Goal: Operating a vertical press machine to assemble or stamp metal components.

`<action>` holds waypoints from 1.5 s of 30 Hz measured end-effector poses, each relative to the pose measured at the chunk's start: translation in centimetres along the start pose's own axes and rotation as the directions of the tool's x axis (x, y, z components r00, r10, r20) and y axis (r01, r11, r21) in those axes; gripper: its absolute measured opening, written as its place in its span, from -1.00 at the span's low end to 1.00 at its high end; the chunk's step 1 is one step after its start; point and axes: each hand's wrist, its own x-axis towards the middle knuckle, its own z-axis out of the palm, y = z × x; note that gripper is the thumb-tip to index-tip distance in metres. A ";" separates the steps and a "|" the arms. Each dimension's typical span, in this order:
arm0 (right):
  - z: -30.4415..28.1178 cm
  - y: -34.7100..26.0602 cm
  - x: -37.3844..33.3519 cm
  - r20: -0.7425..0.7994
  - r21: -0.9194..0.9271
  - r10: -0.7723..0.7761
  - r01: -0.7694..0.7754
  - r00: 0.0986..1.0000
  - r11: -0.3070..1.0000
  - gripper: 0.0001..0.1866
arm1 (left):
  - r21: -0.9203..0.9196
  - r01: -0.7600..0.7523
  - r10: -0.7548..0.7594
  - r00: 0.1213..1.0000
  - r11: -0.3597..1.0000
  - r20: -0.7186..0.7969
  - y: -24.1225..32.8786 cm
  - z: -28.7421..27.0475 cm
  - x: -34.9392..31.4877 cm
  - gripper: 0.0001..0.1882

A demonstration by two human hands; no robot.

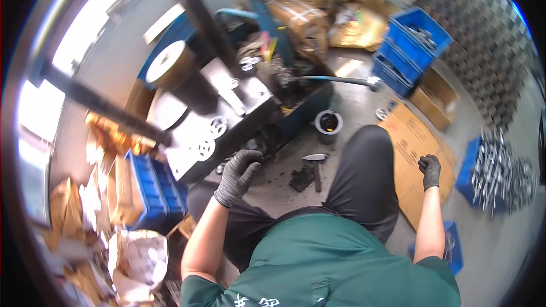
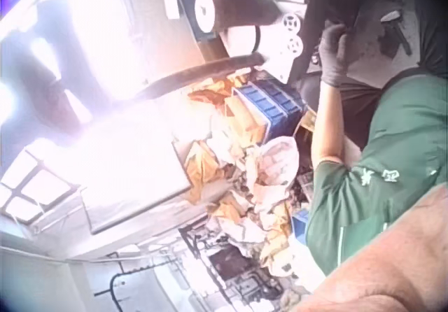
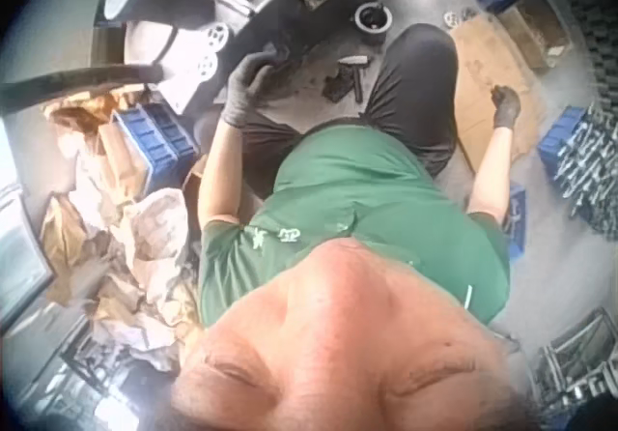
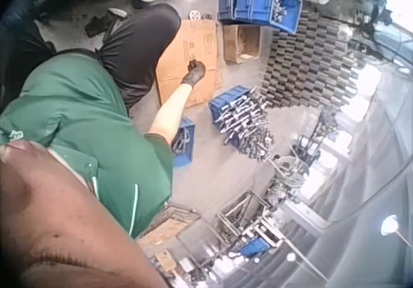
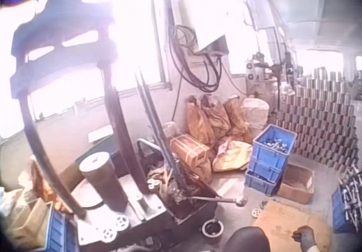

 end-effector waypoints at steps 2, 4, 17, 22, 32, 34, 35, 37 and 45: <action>8.7 -5.1 1.5 0.183 -0.136 -0.023 0.049 0.983 0.990 -0.72 | -0.118 0.075 -0.092 0.985 0.990 -0.144 0.9 -4.8 -4.8 -0.75; 17.2 -9.7 2.3 0.457 -0.244 -0.056 0.185 0.888 0.952 -0.79 | 0.256 -0.035 0.111 0.950 0.966 -0.292 -0.1 -9.1 -10.1 -0.79; 47.1 -11.0 -3.0 0.774 -0.353 0.544 0.934 0.324 -0.053 -0.77 | -0.320 0.910 -0.614 -0.097 0.265 -0.784 -18.7 10.1 -64.8 -0.77; 47.9 -9.0 0.2 0.806 -0.022 0.568 0.968 0.165 -0.250 -0.75 | -0.486 0.827 -0.693 -0.526 -0.282 -0.493 -15.2 25.6 -74.1 -0.60; 48.4 -8.3 6.7 0.595 -0.211 0.736 0.946 0.325 -0.247 -0.85 | -0.700 0.394 -0.356 -0.911 -0.596 -0.208 -8.8 33.6 -78.3 -0.54; 48.7 -8.5 8.8 0.580 -0.160 0.758 0.954 0.300 -0.255 -0.77 | -0.647 0.396 -0.348 -0.914 -0.652 -0.209 -7.9 33.4 -79.0 -0.55; 48.9 -8.4 10.0 0.608 0.006 0.769 0.968 0.195 -0.249 -0.76 | -0.622 0.412 -0.376 -0.905 -0.666 -0.198 -7.7 33.0 -79.4 -0.53; 49.3 -8.2 12.4 0.617 0.465 0.777 0.853 -0.121 -0.236 -0.77 | -0.570 0.452 -0.435 -0.883 -0.686 -0.176 -7.6 32.3 -79.6 -0.49; 50.2 -8.3 14.2 0.549 0.744 0.825 0.527 -0.134 -0.409 -0.85 | -0.326 0.693 -0.695 -0.707 -0.643 -0.131 -13.7 31.2 -76.8 -0.44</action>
